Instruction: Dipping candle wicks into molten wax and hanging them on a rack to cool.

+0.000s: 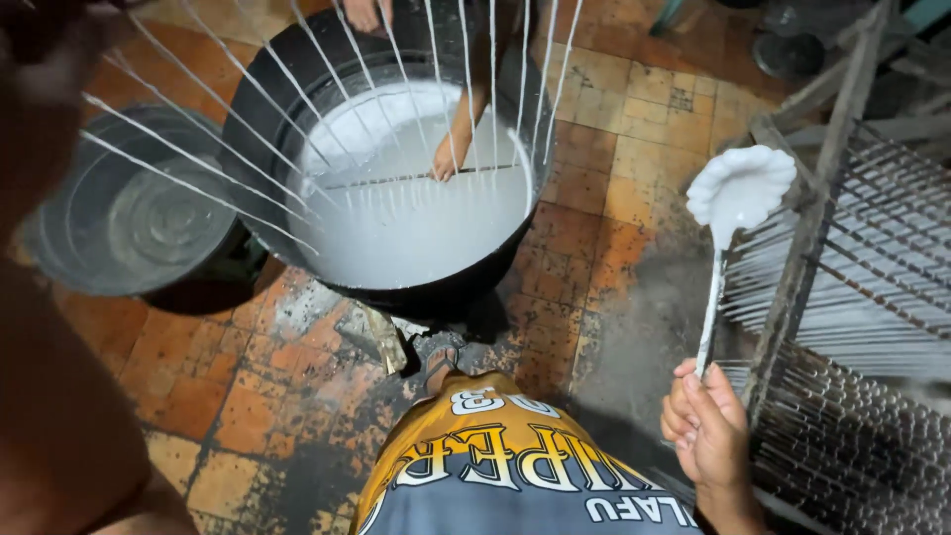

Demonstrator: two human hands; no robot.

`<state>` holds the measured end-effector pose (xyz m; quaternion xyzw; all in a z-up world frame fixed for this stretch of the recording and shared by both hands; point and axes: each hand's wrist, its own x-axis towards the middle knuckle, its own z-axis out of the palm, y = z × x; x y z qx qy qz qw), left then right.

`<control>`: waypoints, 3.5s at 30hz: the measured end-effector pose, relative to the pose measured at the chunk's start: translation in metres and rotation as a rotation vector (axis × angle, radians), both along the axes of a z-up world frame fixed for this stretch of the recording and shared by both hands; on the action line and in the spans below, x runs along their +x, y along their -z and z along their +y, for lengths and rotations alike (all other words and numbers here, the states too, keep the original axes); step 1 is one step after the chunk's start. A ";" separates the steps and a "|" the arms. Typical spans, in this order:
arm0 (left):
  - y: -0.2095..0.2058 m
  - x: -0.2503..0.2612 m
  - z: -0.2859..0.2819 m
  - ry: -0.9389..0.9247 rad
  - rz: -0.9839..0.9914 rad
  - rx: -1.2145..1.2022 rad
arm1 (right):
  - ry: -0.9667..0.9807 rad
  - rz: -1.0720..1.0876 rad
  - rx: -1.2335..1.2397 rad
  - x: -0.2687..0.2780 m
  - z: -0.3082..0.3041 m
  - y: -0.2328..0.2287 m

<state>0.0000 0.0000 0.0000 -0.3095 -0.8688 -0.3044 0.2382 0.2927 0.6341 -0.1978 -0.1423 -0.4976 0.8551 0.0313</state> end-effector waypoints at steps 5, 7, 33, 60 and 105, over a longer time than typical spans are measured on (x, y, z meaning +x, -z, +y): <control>-0.029 0.011 0.084 -0.114 -0.095 -0.087 | 0.086 -0.055 0.069 -0.004 -0.010 -0.001; -0.027 0.012 0.089 -0.229 0.119 -0.357 | 0.127 -0.089 0.107 -0.003 -0.012 0.005; 0.190 -0.020 0.105 -0.412 -0.145 -0.461 | 0.152 -0.289 0.187 -0.015 -0.045 0.006; 0.410 -0.187 0.090 -0.407 -0.842 -0.459 | 0.321 -0.602 0.192 -0.046 -0.105 -0.008; 0.497 -0.218 0.087 -0.392 -1.030 -0.385 | 0.398 -0.748 0.169 -0.083 -0.118 0.018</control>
